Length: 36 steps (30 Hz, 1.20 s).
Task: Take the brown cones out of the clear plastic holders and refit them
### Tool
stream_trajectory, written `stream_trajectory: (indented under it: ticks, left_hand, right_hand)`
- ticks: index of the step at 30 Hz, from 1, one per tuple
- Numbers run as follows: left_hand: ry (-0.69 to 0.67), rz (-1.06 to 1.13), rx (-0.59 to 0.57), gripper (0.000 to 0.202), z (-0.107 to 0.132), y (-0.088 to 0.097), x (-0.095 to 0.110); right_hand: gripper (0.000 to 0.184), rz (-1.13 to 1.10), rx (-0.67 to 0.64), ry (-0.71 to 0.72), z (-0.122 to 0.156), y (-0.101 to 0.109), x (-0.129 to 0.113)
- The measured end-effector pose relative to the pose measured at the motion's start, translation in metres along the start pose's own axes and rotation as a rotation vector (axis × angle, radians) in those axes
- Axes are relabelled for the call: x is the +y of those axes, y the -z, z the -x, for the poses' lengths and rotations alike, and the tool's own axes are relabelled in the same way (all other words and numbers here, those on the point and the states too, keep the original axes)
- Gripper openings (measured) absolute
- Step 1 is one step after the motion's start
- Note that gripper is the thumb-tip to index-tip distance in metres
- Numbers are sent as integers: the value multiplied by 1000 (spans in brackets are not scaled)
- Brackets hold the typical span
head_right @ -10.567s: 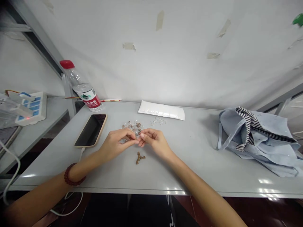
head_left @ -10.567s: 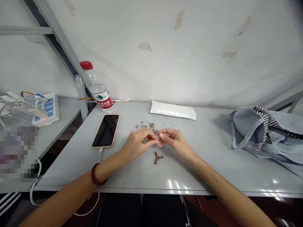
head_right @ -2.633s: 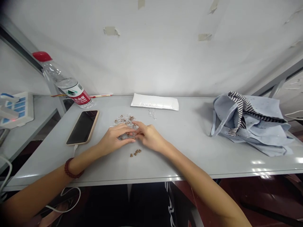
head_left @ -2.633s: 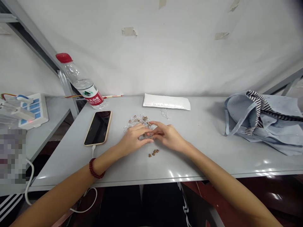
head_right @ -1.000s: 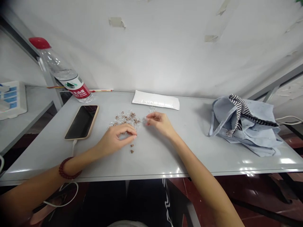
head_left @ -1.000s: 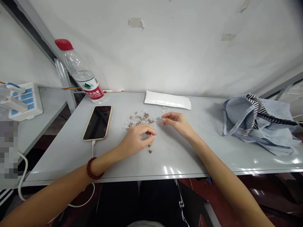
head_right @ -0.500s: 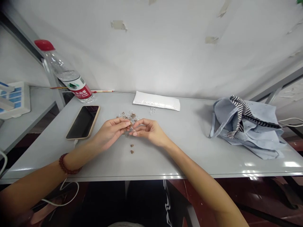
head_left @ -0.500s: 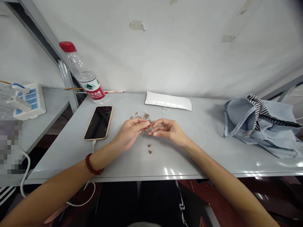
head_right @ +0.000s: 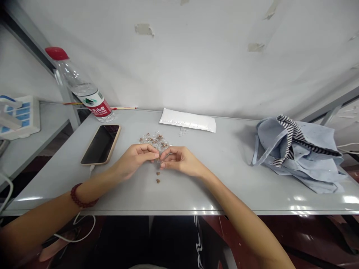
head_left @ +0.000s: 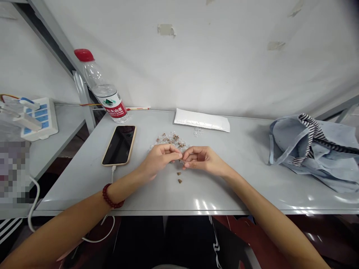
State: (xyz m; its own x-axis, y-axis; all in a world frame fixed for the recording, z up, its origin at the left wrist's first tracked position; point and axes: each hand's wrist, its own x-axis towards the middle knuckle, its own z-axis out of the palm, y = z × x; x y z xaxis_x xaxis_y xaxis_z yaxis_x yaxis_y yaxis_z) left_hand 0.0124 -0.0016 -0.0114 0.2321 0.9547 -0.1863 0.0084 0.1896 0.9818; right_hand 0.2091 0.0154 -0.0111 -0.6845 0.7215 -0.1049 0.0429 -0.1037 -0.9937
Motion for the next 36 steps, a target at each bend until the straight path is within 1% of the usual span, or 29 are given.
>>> stream_trajectory:
  ticks: [3, 7, 10, 14, 19, 21, 23, 25, 30, 33, 36]
  left_hand:
    - [-33, -62, 19, 5, 1, -1, 1]
    - [-82, -121, 25, 7, 3, -1, 2]
    - [-75, -167, 3, 9, 4, -1, 2]
    - [-88, -205, -13, 10, 5, -1, 1]
    - [-97, -260, 12, 9, 6, -2, 4]
    - [-93, -289, -9, 8, 7, -1, 5]
    - [-102, -274, -37, 7, 7, -1, 6]
    - [-115, -244, -41, 7, 8, -1, 7]
    - [-168, -137, 7, 9, 10, -2, 5]
    - [-202, -71, 41, 9, 10, -2, 2]
    - [-228, -64, 56, 7, 10, -3, 1]
  right_hand:
    - [16, 5, 2, -16, 0, 0, 0]
    - [6, -13, 6, 59, -2, -1, 0]
    - [6, 0, 7, 95, -2, 0, 1]
    - [6, -37, -4, 78, -2, 2, 2]
    - [8, -67, -16, 58, -2, 3, 3]
    - [7, -69, -23, 49, -2, 3, 3]
    - [8, -72, -23, 48, -2, 2, 2]
    - [8, -78, -18, 58, -2, 2, 2]
    - [9, -109, 21, 83, -3, 2, 3]
    - [11, -132, 71, 52, -3, 0, 2]
    - [11, -142, 106, 21, -3, -2, 1]
